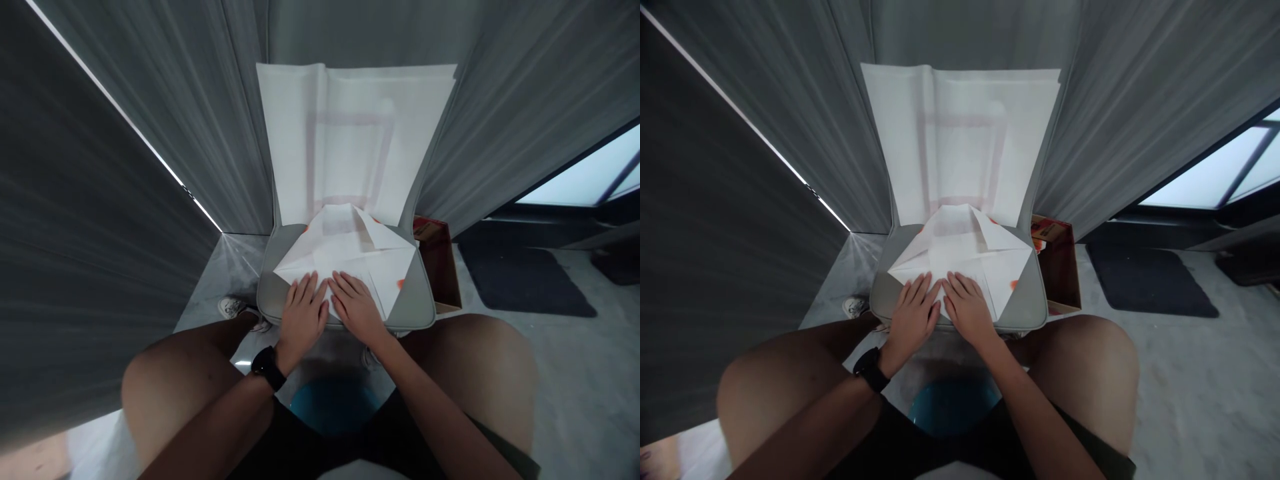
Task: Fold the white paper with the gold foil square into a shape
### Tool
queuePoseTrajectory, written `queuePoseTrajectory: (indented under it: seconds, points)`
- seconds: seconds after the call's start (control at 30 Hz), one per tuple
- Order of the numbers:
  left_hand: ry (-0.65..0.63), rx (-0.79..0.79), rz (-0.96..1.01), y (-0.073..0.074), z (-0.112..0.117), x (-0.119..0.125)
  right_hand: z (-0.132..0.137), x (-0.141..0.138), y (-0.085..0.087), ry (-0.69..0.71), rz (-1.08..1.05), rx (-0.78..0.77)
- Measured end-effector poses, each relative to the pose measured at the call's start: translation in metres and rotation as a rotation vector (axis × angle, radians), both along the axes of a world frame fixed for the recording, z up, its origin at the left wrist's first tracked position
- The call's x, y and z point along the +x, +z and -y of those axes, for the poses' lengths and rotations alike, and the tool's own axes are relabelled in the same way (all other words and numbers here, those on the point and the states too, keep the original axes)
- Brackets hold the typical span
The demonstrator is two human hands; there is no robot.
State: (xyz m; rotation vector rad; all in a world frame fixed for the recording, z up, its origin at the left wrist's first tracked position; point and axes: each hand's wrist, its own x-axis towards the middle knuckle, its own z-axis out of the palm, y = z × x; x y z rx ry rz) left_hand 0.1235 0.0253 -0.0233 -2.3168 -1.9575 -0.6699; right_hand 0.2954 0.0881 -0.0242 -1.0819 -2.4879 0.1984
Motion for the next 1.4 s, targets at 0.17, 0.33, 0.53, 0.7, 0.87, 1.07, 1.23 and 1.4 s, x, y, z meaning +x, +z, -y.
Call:
queuePoseTrajectory:
  seconds: [0.17,0.33,0.53,0.7,0.87,1.07,1.23,1.4]
  points:
    - [0.065,0.011,0.018,0.000,0.002,0.001,-0.001,0.000,0.000,0.004,0.000,-0.008]
    - [0.110,0.007,0.004,0.001,0.011,-0.005,-0.002,0.001,-0.002,0.003,0.012,0.011]
    - [0.140,0.020,0.030,-0.002,0.026,-0.017,-0.003,0.001,-0.004,0.003,0.007,0.003]
    - [0.173,0.051,0.027,-0.002,0.025,-0.026,-0.002,0.000,-0.004,-0.005,0.001,0.004]
    - [0.247,0.064,0.020,0.000,0.021,-0.042,-0.001,0.000,-0.004,-0.009,0.007,0.014]
    - [0.277,0.107,0.077,-0.006,0.018,-0.054,-0.002,0.001,-0.005,-0.008,-0.007,0.005]
    - [0.207,0.173,0.149,-0.010,0.021,-0.044,-0.001,0.000,-0.004,-0.013,0.000,0.008]
    - [0.051,0.117,0.089,-0.011,0.021,-0.031,-0.002,0.001,-0.005,-0.008,0.000,0.014]
